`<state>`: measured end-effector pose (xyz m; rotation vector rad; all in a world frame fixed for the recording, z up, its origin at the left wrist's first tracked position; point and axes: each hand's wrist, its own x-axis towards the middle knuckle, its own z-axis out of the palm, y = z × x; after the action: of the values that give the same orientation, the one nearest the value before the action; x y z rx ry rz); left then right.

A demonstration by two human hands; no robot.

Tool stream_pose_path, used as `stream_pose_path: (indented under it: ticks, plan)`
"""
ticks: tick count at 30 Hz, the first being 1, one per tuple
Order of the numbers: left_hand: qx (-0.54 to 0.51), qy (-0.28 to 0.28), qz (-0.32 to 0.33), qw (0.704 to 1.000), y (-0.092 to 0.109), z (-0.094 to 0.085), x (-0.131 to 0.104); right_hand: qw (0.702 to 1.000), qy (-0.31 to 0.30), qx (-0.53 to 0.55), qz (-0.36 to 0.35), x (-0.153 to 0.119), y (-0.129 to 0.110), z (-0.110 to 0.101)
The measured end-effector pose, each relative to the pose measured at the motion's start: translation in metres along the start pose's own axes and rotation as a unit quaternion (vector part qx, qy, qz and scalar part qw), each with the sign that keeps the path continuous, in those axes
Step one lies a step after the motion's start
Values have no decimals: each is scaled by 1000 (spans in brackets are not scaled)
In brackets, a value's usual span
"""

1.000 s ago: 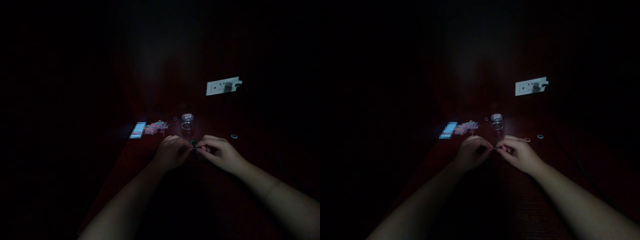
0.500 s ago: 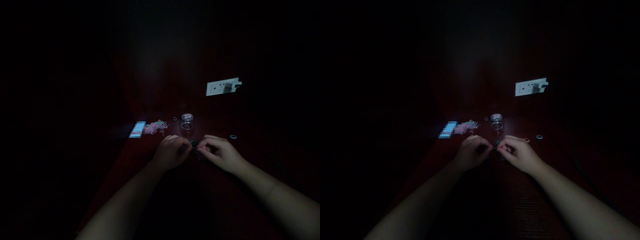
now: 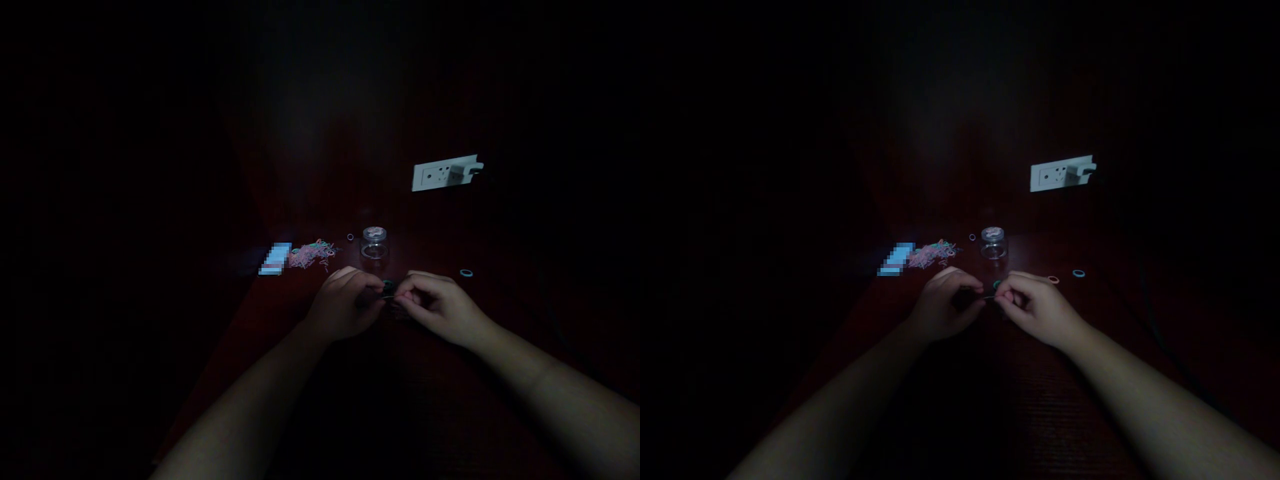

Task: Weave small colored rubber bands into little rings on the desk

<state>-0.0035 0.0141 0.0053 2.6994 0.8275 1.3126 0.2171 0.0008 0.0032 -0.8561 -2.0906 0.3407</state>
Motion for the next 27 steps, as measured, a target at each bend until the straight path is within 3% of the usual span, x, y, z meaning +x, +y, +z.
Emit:
stream_pose_path:
  ticks: [16,23,27]
  plan:
    - [-2,-5,0,1000,-2,0,1,1000,-22,0,2,1,-1,-2]
    - [-8,12,6,1000,-4,0,0,1000,4,16,23,-2,3,-2]
    - [-5,1,0,1000,-3,1,-1,999,-19,26,31,-2,2,0]
